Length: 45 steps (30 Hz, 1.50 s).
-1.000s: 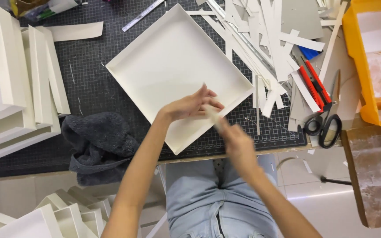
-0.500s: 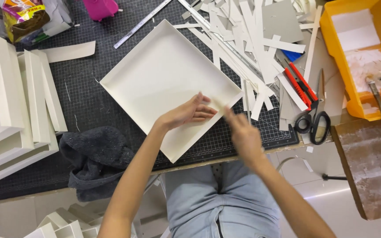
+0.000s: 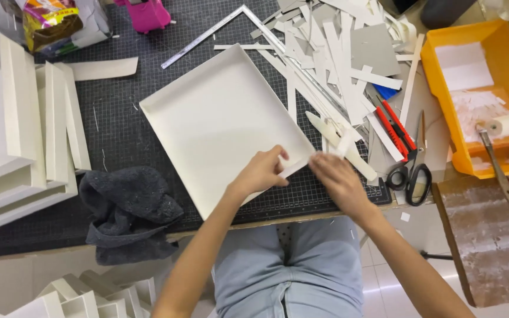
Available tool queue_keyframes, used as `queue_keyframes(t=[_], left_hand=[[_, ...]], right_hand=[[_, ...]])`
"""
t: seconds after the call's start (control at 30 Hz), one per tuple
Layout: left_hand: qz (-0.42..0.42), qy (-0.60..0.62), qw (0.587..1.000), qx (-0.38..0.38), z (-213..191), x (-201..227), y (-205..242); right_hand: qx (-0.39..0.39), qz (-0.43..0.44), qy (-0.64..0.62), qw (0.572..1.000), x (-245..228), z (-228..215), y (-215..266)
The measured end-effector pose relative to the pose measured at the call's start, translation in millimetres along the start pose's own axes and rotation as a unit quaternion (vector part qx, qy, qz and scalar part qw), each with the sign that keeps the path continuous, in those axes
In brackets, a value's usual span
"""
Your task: The person repeatedly smooths the edges of white rectangular frames using a small wooden tool. They rotate each frame to work on different sides, then place the finished frame onto a growing stack on the left. The person picks up another frame and repeats the process.
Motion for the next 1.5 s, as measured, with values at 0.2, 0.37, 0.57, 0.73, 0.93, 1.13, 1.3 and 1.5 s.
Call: queue_keyframes(t=[0.2, 0.37, 0.57, 0.73, 0.93, 1.13, 1.3, 1.5], left_hand=[[-0.028, 0.071, 0.995, -0.072, -21.7, 16.1, 61.6], [-0.053, 0.118, 0.99, -0.052, -18.8, 19.7, 70.6], [0.098, -0.165, 0.954, 0.231, 17.5, 58.6, 90.8], [0.085, -0.284, 0.879, 0.373, 59.1, 41.9, 82.3], [0.093, -0.331, 0.837, 0.425, 61.7, 46.7, 84.4], [0.142, -0.249, 0.875, 0.39, 28.8, 59.9, 106.7], [0.146, -0.273, 0.867, 0.392, 16.2, 22.9, 159.1], [0.178, -0.257, 0.834, 0.455, 1.3, 25.5, 197.9]], right_hand=[[-0.023, -0.08, 0.02, 0.996, -72.0, -4.2, 10.0], [-0.031, -0.115, 0.101, 0.988, -94.3, -1.6, 2.7], [-0.02, -0.201, 0.166, 0.965, -96.0, 18.0, -10.6], [-0.087, -0.151, 0.064, 0.983, -66.4, 42.9, -5.5], [-0.121, -0.103, -0.01, 0.987, -49.5, 51.6, -6.8], [-0.111, -0.099, 0.02, 0.989, -60.1, 37.8, -16.5], [-0.128, -0.092, 0.028, 0.987, -58.8, 43.4, -17.6], [-0.148, -0.064, 0.015, 0.987, -76.8, 39.0, -29.0]])
Point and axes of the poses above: each hand's wrist, its own y-axis away from the middle knuckle, its own z-axis out of the palm, x = y × z, the point moved 9 cm from there along -y, towards the middle knuckle, and after that the axes turned 5 degrees about -x, right-handed, at the moved point
